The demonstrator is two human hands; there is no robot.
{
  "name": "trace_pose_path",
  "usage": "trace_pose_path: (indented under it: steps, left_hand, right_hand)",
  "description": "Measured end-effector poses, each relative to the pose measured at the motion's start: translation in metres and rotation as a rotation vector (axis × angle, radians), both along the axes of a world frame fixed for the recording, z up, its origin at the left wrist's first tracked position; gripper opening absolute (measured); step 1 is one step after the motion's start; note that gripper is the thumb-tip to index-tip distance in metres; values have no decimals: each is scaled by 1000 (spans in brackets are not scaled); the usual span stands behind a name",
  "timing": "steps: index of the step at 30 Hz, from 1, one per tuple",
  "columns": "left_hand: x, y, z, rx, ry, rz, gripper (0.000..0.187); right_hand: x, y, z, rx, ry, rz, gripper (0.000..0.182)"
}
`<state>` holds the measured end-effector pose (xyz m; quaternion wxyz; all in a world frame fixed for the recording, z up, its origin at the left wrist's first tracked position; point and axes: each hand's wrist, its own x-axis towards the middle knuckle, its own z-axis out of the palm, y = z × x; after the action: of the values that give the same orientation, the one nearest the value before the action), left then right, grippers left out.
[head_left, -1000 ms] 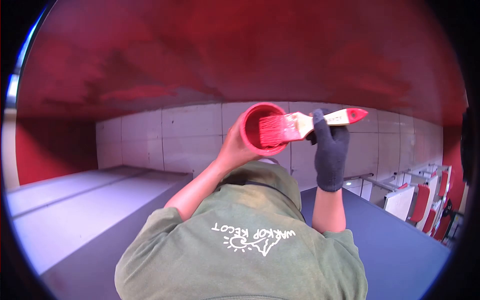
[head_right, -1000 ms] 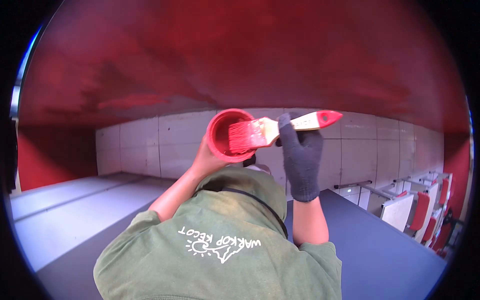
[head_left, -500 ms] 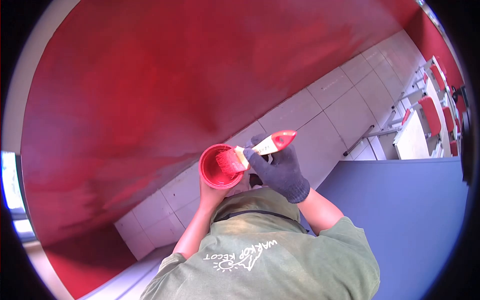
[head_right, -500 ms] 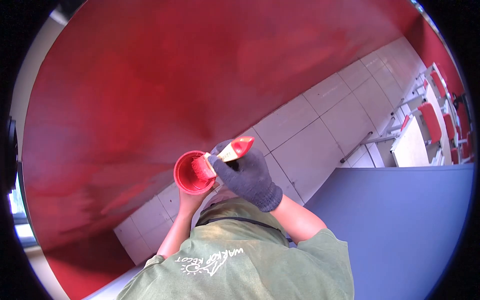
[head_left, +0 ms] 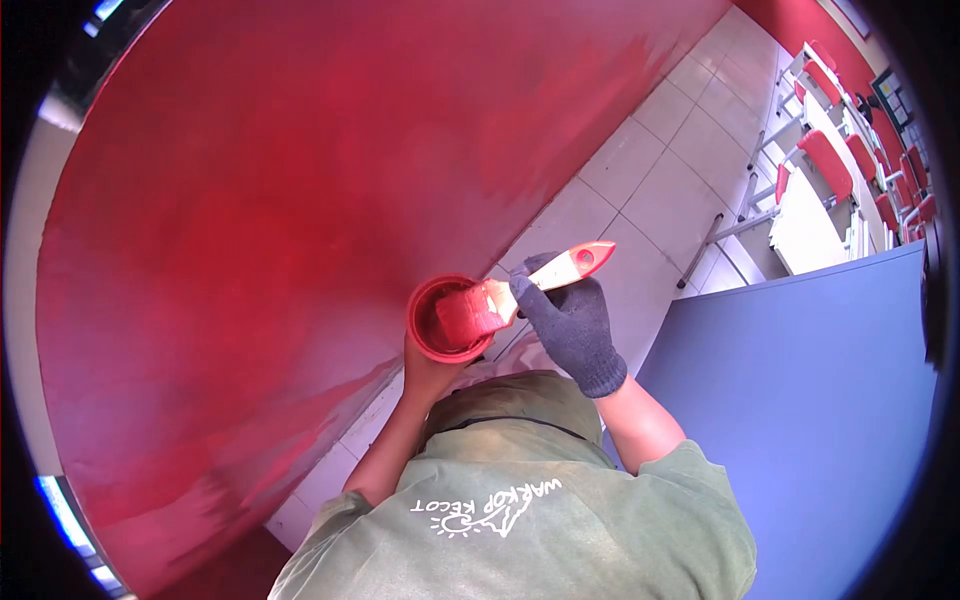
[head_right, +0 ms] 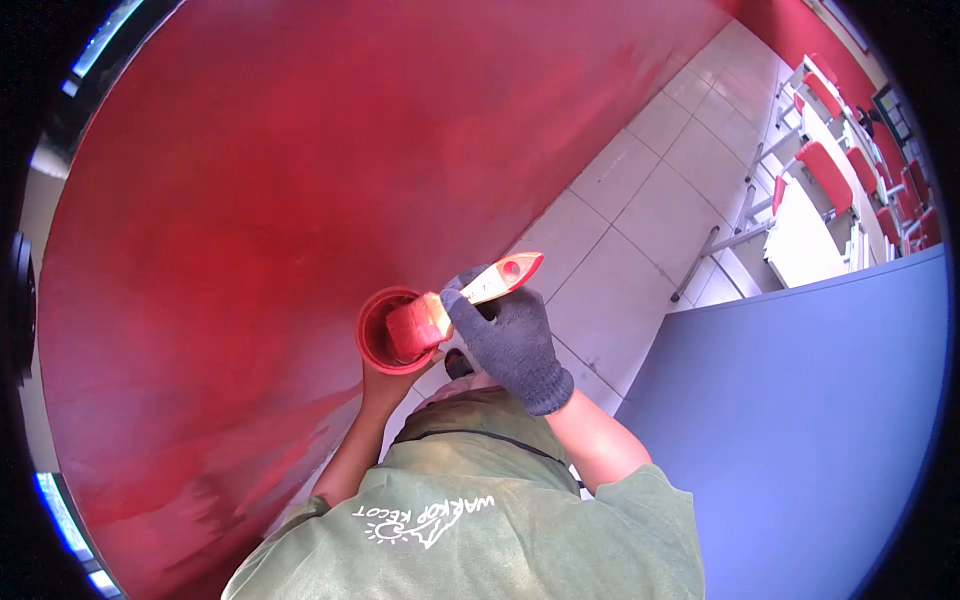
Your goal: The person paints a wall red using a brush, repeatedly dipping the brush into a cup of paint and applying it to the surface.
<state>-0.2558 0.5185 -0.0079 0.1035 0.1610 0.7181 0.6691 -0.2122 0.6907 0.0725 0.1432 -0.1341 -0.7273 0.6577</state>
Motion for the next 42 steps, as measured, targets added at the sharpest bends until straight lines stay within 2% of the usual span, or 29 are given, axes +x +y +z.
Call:
trace_pose_path:
  steps: [3, 5, 7, 9, 10, 11, 14, 15, 18, 20, 24, 25, 27, 28, 30, 33, 34, 35, 37, 39, 41, 42]
  left_hand:
    - [-16, 5, -3, 10, -34, -32, 79]
    - [-26, 11, -5, -12, -58, -22, 80]
    - [-33, 19, -12, -29, -80, 2, 81]
    - [-40, 27, -22, -92, 38, 64, 83]
    - [-45, 26, -42, -137, -106, 54, 83]
    - [-47, 25, -61, -157, -110, 56, 83]
    - [-53, 31, -67, -154, -48, 110, 76]
    - [-49, 37, -54, -171, -52, 111, 76]
    - [-46, 47, -31, -230, -202, 161, 69]
    - [-44, 43, -29, -163, -111, 155, 64]
    - [-47, 27, -24, -268, -32, 142, 67]
    - [-49, 22, -24, -295, -24, 127, 69]
    - [-50, 11, -24, -336, -23, 97, 71]
    - [-50, 4, -26, -351, -30, 85, 69]
    - [-50, -1, -25, -374, -39, 70, 67]
    - [-52, 2, -17, -298, -39, 53, 72]
    - [-54, 2, -18, -250, 1, 9, 73]
    - [-54, 3, -20, -203, 37, -33, 75]
    - [-50, 8, -14, -212, 33, -37, 75]
    - [-49, 11, -15, -218, 27, -37, 75]
    - [-48, 11, -15, -172, 49, -46, 75]
    - [-46, 10, -15, -170, 45, -40, 75]
  right_hand:
    - [-9, 3, -2, -137, -60, -86, 20]
    - [-20, 13, -5, -450, -129, -75, 22]
    - [-29, 24, -19, -446, -107, -67, 24]
    - [-41, 35, -37, -857, 19, -162, 25]
    - [-47, 44, -43, -909, 41, -148, 27]
    - [-54, 53, -57, -985, 84, -172, 29]
    - [-78, 71, -80, -974, 119, -249, 29]
    - [-87, 74, -95, -967, 163, -323, 29]
    - [-114, 75, -144, -967, 212, -449, 29]
    - [-128, 70, -167, -928, 204, -533, 29]
    - [-147, 43, -194, -845, 158, -653, 24]
    - [-155, 34, -194, -860, 153, -668, 24]
    - [-171, 17, -191, -825, 325, -614, 21]
    - [-172, 13, -177, -834, 320, -629, 21]
    - [-172, 14, -142, -684, 367, -563, 19]
    - [-161, 19, -154, -724, 404, -630, 20]
    - [-157, 21, -167, -715, 295, -661, 20]
    - [-156, 21, -180, -712, 295, -659, 20]
    - [-158, 23, -200, -714, 93, -690, 21]
    - [-170, 15, -203, -709, 116, -640, 19]
    - [-184, 6, -182, -457, 309, -599, 18]
    - [-183, 6, -165, -455, 305, -593, 18]
